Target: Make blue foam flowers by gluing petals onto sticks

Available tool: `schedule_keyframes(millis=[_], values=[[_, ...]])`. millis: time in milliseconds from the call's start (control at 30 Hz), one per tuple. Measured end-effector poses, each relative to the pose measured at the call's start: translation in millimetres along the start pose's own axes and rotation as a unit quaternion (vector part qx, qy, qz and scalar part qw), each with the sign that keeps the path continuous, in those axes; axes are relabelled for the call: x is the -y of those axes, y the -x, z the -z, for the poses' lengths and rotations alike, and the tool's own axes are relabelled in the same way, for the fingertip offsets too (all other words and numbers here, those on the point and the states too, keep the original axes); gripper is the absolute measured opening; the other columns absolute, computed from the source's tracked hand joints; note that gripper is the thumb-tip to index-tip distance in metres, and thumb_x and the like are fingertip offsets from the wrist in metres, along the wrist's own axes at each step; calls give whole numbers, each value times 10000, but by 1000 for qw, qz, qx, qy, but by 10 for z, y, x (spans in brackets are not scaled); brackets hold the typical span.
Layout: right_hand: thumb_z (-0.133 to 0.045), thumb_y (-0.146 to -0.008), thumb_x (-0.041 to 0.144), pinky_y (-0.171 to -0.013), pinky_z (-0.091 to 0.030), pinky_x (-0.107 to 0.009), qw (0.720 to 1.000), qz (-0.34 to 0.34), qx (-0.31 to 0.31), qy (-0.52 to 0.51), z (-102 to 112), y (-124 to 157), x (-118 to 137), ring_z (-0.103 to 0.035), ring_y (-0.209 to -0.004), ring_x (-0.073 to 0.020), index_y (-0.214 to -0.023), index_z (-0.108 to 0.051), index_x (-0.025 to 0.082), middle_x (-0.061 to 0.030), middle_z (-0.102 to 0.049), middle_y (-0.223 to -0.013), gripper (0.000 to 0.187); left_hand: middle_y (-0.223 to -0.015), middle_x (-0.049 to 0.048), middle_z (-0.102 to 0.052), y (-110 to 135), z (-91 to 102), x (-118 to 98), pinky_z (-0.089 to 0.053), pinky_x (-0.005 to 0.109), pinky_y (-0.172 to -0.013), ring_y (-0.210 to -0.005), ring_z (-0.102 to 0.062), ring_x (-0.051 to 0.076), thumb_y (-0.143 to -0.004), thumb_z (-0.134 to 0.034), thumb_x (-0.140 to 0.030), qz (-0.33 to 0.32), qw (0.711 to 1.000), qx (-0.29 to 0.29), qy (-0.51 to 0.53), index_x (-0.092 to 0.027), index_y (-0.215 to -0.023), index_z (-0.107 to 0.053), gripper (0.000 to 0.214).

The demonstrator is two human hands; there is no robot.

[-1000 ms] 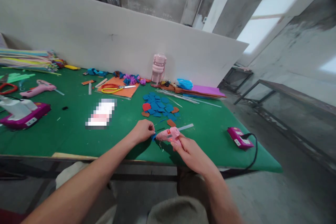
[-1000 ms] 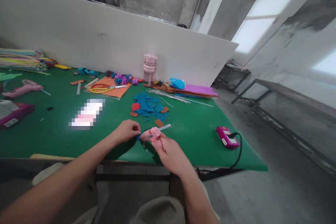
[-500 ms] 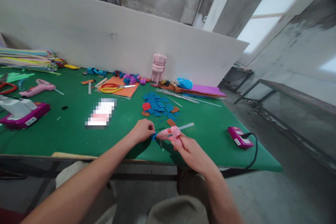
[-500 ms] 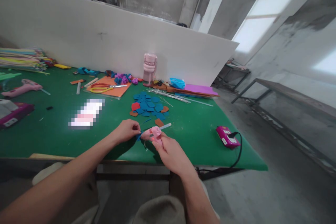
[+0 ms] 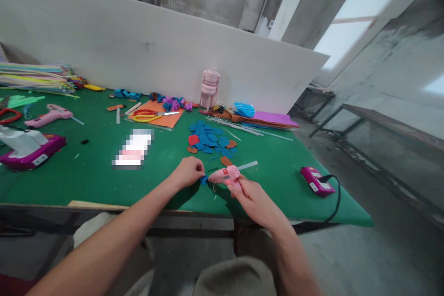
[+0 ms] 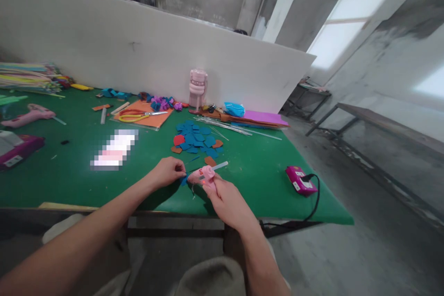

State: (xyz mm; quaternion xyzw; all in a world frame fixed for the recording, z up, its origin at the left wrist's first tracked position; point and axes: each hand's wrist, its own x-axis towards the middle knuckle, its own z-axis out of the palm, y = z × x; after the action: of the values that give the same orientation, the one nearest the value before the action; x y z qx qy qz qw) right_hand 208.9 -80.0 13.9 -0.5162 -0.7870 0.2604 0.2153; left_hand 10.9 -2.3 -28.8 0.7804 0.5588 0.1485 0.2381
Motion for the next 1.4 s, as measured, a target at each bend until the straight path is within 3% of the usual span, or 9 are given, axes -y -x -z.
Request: schedule_keyframes(millis=[333,800,1400], values=[[-330,-868,332,-613,-380,-247,1000,-8,-10,11,-12,2,-27,-539,-695,-165,-883,-561,178,-53,-610,-790,278,-623,16,-630,4,4,-6,-338,206,-526,-587,-533,119,-653,-577,-220,6,1000,5,-3,-154,-648,-658,105],[-313,-872,355,-619,-374,-251,999,0,-19,31,-1,7,-31,-537,-687,-168,-881,-572,183,-48,-600,-773,311,-615,19,-626,9,10,-2,-328,206,-514,-579,-530,119,-653,-576,-213,-1,1000,4,1,-146,-642,-656,104],[-318,-869,326,-668,-392,-264,999,-8,-6,48,-18,13,-57,-552,-784,-187,-907,-567,172,-83,-609,-975,295,-596,8,-613,5,11,-15,-322,205,-513,-569,-524,115,-651,-582,-215,2,1000,2,10,-152,-624,-649,96]])
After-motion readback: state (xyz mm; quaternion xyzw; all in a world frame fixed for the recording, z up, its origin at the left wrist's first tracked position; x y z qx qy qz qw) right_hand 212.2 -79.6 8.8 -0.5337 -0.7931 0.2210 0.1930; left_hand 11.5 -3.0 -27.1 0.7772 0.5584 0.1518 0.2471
